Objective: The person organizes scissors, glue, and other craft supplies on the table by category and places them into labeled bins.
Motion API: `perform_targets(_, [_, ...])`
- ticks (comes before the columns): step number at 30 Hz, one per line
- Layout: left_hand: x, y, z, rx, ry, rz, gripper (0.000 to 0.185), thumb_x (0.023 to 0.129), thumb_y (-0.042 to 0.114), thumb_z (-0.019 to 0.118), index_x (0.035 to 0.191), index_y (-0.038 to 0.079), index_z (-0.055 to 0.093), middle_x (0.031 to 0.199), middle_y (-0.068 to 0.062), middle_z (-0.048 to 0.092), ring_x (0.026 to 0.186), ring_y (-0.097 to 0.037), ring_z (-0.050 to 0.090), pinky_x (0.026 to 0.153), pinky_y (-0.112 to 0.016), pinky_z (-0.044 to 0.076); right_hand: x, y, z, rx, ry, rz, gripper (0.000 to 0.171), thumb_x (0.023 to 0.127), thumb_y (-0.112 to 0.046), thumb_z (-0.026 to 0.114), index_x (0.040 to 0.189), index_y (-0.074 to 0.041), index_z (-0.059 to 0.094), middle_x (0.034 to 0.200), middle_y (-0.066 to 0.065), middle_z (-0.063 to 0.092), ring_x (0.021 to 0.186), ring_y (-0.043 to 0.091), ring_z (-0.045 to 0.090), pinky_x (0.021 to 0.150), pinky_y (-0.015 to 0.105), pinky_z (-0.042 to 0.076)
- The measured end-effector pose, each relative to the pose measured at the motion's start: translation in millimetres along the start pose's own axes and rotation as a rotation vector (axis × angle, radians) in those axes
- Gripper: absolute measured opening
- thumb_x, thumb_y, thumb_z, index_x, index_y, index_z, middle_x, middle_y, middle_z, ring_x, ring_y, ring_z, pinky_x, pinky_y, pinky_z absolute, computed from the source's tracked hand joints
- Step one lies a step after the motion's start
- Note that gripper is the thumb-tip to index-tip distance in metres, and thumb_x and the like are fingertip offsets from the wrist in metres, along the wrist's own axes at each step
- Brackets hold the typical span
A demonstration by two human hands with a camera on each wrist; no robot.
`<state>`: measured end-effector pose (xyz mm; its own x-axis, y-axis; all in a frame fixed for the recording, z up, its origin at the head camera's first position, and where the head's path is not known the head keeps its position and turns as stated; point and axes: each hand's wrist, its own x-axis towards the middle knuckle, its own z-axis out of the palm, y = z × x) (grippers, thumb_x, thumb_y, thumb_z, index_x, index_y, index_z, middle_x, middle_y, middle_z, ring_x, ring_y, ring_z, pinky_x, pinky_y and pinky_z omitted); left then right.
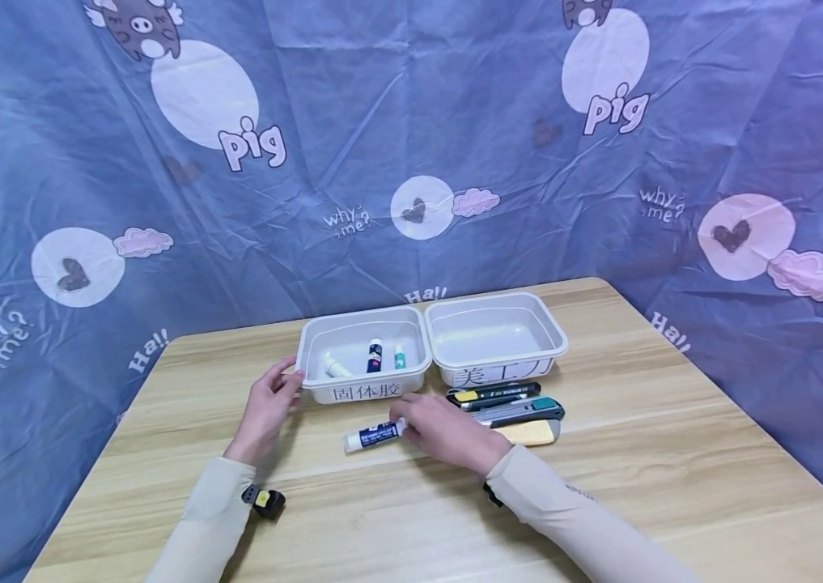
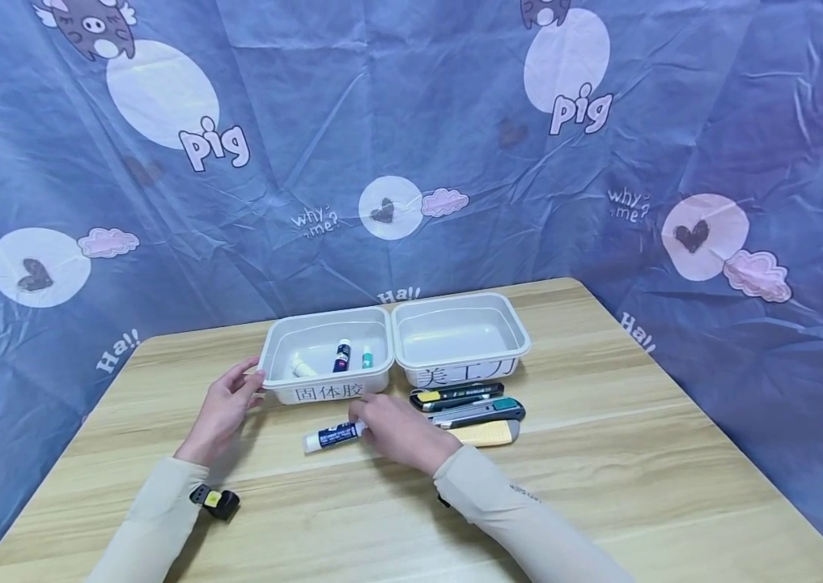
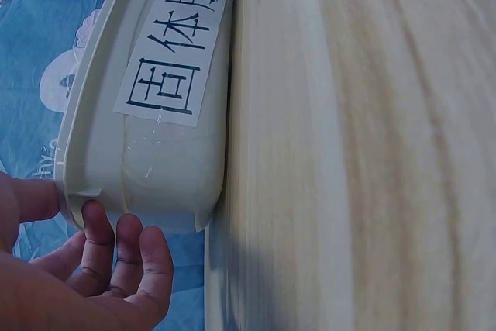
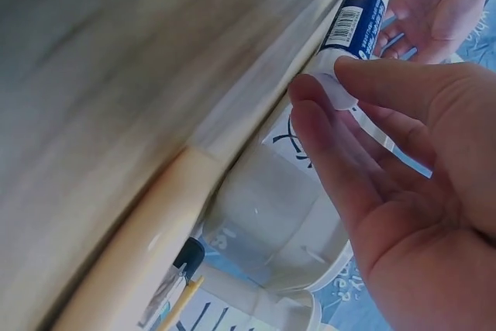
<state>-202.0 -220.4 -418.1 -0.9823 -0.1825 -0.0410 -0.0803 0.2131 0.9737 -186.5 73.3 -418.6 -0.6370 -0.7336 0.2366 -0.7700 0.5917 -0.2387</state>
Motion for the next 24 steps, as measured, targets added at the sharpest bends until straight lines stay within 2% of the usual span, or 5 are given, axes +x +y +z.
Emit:
perform_targets(10, [0.6, 0.8, 0.4, 0.014, 0.004, 0.003, 0.048, 0.107, 0.019, 0.053, 0.152, 0.005, 0.045, 0.111, -0.007, 0.065, 0.092, -0.018, 0.063, 0.084, -0.028, 0.056, 0.1, 4.3, -9.1, 0.026, 0.054, 0.032, 0.021, 0.088, -0.003, 0.077, 0.108, -0.009, 0.072, 0.104, 0.001, 0.068, 0.09, 0.014, 0.069, 0.078, 0.023, 0.059])
perform_targets(20, [0.8, -0.9, 0.7, 0.013, 0.006, 0.007, 0.048, 0.107, 0.018, 0.052, 0.152, 0.004, 0.044, 0.12, -0.018, 0.064, 0.095, -0.016, 0.063, 0.086, -0.028, 0.056, 0.9, 7.2, -11.9, 0.046, 0.121, 0.04, 0.021, 0.088, -0.003, 0.075, 0.107, -0.011, 0.071, 0.106, 0.001, 0.07, 0.094, 0.015, 0.069, 0.082, 0.028, 0.059])
perform_targets(24, [1.0, -1.2, 1.0, 0.015, 0.01, 0.013, 0.048, 0.107, 0.017, 0.052, 0.152, 0.004, 0.044, 0.119, -0.017, 0.064, 0.094, -0.015, 0.063, 0.084, -0.027, 0.056, 1.2, 8.2, -14.0, 0.061, 0.141, 0.033, 0.022, 0.088, -0.001, 0.074, 0.109, -0.009, 0.071, 0.107, 0.003, 0.072, 0.092, 0.014, 0.07, 0.082, 0.026, 0.059])
